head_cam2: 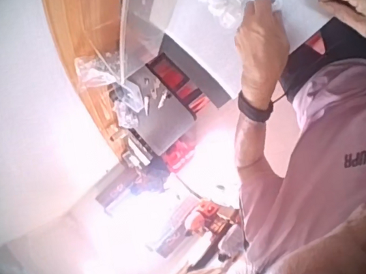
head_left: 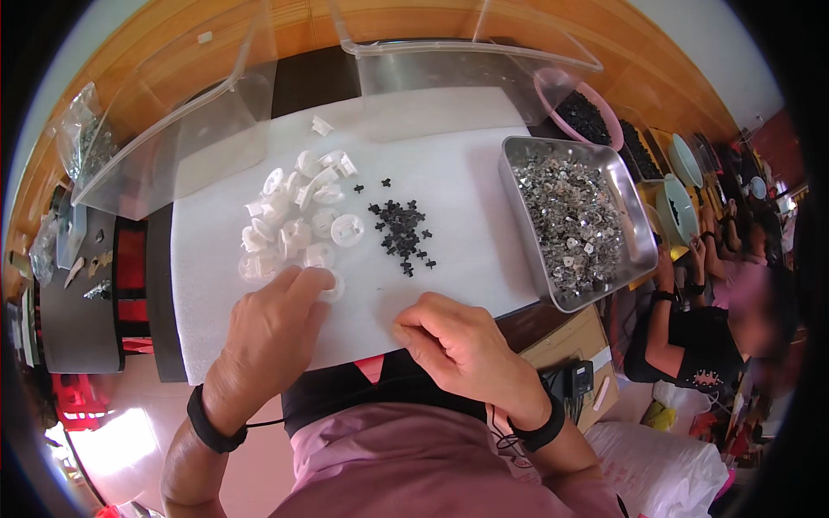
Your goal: Assembling small white plastic circular components by manually inserting metal rings and black plastic bits.
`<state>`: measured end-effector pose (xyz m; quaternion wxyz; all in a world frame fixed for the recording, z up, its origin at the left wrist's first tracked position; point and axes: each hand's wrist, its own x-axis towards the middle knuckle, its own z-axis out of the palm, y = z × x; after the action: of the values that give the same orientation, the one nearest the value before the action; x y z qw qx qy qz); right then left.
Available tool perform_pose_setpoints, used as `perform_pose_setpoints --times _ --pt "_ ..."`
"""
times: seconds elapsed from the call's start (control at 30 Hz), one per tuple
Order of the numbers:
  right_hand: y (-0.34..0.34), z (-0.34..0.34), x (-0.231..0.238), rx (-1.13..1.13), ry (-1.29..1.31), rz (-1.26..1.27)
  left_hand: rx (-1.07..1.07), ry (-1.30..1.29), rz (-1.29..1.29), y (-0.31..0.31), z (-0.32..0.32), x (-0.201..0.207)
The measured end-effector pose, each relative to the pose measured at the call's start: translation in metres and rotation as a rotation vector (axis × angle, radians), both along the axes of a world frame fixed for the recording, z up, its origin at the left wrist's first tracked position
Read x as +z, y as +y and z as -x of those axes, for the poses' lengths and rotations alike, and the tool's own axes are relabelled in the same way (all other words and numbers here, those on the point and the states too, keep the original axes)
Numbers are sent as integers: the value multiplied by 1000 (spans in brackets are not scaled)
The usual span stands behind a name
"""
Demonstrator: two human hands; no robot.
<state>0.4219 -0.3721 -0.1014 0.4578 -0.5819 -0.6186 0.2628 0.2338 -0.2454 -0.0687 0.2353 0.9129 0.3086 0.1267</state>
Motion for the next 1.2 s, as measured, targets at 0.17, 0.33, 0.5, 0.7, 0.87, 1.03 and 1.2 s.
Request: perform_pose_setpoints --times 0.17,0.33,0.5,0.7,0.87,1.03,1.2 --pt "-3 1 0 -10 15 23 28 -83 106 -1 3 0" --pt "-2 -8 20 55 45 41 93 -109 167 -1 3 -1" --pt "-3 -15 52 9 75 28 169 -164 202 -5 7 6" --pt "8 -24 86 88 219 24 240 -451 408 -4 29 24" --pt "29 -21 108 139 322 9 301 -549 311 0 60 43" --pt "57 -20 125 129 194 -33 473 -623 153 17 99 48" --pt "65 -11 85 298 -67 61 569 -678 303 7 118 44"
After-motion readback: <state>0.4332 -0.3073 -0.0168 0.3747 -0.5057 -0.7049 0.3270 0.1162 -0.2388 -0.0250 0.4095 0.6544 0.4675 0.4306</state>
